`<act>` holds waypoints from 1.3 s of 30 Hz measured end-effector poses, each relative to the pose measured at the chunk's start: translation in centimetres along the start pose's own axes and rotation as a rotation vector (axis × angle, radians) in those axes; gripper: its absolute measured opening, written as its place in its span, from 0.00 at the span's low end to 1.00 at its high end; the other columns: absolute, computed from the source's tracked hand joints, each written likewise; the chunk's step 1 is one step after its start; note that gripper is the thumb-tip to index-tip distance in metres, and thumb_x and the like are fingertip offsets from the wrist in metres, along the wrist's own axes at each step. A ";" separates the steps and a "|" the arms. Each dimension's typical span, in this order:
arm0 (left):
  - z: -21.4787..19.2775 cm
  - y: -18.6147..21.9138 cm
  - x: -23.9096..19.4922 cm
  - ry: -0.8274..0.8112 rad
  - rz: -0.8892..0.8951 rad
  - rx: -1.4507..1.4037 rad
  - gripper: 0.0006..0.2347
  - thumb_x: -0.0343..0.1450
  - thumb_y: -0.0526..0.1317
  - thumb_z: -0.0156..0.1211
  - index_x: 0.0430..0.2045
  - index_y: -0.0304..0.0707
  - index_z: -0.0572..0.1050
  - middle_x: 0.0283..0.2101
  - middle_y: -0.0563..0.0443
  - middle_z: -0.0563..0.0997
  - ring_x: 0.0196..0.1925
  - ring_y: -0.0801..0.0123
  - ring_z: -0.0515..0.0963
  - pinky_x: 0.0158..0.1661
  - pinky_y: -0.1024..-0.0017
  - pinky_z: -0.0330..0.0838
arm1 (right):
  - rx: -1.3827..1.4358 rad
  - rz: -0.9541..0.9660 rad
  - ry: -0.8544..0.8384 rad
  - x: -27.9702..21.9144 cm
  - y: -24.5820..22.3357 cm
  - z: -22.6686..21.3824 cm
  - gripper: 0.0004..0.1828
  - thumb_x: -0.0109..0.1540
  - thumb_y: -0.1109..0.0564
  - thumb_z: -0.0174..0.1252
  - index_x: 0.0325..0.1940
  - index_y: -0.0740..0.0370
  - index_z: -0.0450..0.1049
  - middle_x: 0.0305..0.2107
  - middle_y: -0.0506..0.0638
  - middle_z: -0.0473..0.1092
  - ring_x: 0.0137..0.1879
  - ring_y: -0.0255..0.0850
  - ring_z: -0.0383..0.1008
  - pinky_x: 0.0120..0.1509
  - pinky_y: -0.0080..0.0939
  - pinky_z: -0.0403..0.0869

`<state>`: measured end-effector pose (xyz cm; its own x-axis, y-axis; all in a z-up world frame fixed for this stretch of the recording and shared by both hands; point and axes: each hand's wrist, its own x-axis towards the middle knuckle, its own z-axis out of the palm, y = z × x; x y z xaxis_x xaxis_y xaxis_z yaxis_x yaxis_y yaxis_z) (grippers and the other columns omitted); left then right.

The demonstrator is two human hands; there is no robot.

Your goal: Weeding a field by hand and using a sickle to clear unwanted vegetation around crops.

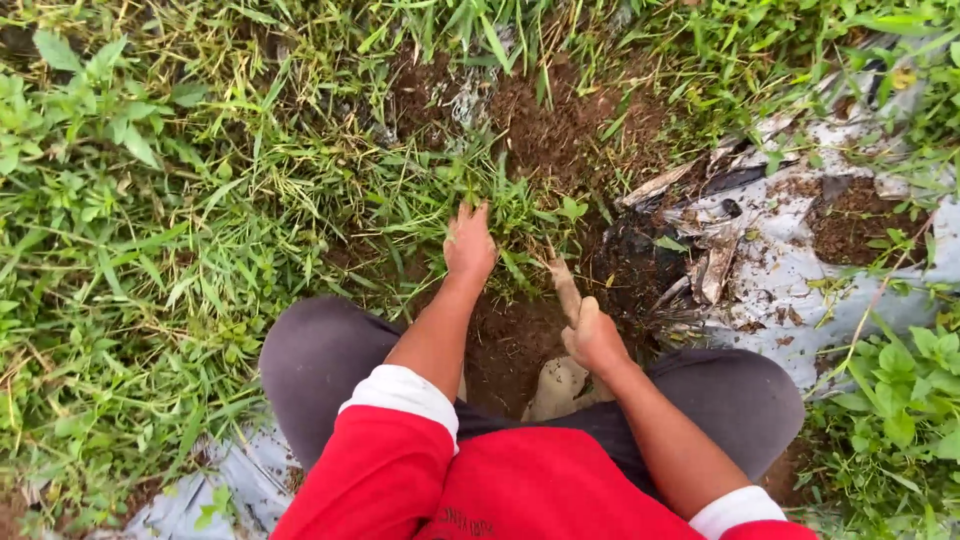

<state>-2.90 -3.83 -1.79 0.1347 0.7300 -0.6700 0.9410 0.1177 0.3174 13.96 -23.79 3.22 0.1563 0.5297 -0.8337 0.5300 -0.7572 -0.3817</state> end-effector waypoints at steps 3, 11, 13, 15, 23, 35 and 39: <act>1.1 0.2 1.7 0.007 0.004 -0.001 0.27 0.68 0.27 0.64 0.63 0.47 0.69 0.71 0.35 0.62 0.69 0.37 0.67 0.61 0.43 0.71 | -0.009 -0.018 0.046 -1.4 -2.2 -2.3 0.12 0.61 0.56 0.53 0.41 0.64 0.58 0.32 0.73 0.71 0.44 0.71 0.76 0.36 0.62 0.72; 2.9 -1.2 3.3 0.026 0.001 -0.019 0.28 0.65 0.32 0.71 0.63 0.44 0.70 0.69 0.35 0.66 0.67 0.40 0.70 0.58 0.43 0.73 | 0.228 0.134 0.480 -1.4 -8.2 -8.8 0.20 0.64 0.49 0.58 0.53 0.58 0.60 0.35 0.68 0.74 0.44 0.62 0.78 0.43 0.61 0.75; 4.0 -1.9 4.3 0.025 -0.002 -0.011 0.29 0.65 0.34 0.73 0.63 0.45 0.70 0.69 0.36 0.66 0.67 0.41 0.70 0.58 0.43 0.73 | 0.308 0.076 0.575 2.5 -6.1 -9.1 0.24 0.66 0.51 0.57 0.59 0.64 0.57 0.39 0.71 0.72 0.46 0.61 0.77 0.43 0.57 0.77; 4.1 -2.1 4.6 0.027 -0.007 -0.004 0.30 0.64 0.36 0.74 0.63 0.47 0.70 0.69 0.37 0.66 0.67 0.42 0.70 0.57 0.43 0.73 | 0.388 0.013 0.669 3.3 -6.9 -8.6 0.28 0.67 0.53 0.57 0.65 0.70 0.54 0.42 0.74 0.71 0.47 0.60 0.77 0.43 0.52 0.79; 0.3 0.3 1.1 0.021 -0.048 -0.077 0.27 0.67 0.30 0.67 0.63 0.46 0.70 0.68 0.35 0.66 0.66 0.42 0.71 0.57 0.42 0.73 | -0.096 -0.022 0.069 0.2 -2.8 -2.8 0.15 0.59 0.54 0.58 0.41 0.61 0.61 0.31 0.69 0.74 0.44 0.66 0.79 0.41 0.64 0.74; 0.4 -0.5 0.3 0.045 -0.028 -0.100 0.26 0.67 0.28 0.65 0.62 0.42 0.71 0.68 0.34 0.67 0.65 0.39 0.72 0.57 0.41 0.73 | 0.220 -0.276 0.704 4.1 -10.3 -8.7 0.14 0.67 0.60 0.58 0.48 0.66 0.59 0.23 0.68 0.68 0.30 0.59 0.75 0.29 0.55 0.70; 3.9 -2.9 1.7 0.031 -0.011 -0.110 0.26 0.69 0.27 0.63 0.63 0.43 0.70 0.68 0.33 0.66 0.68 0.39 0.69 0.59 0.42 0.71 | -0.046 -0.159 0.268 4.2 -4.8 -4.7 0.11 0.64 0.62 0.55 0.49 0.66 0.64 0.26 0.61 0.72 0.31 0.55 0.77 0.33 0.55 0.77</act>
<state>-4.15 -5.54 -6.52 0.1137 0.7487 -0.6531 0.9021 0.1976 0.3836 16.01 -16.15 3.40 0.2795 0.7262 -0.6281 0.6014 -0.6423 -0.4751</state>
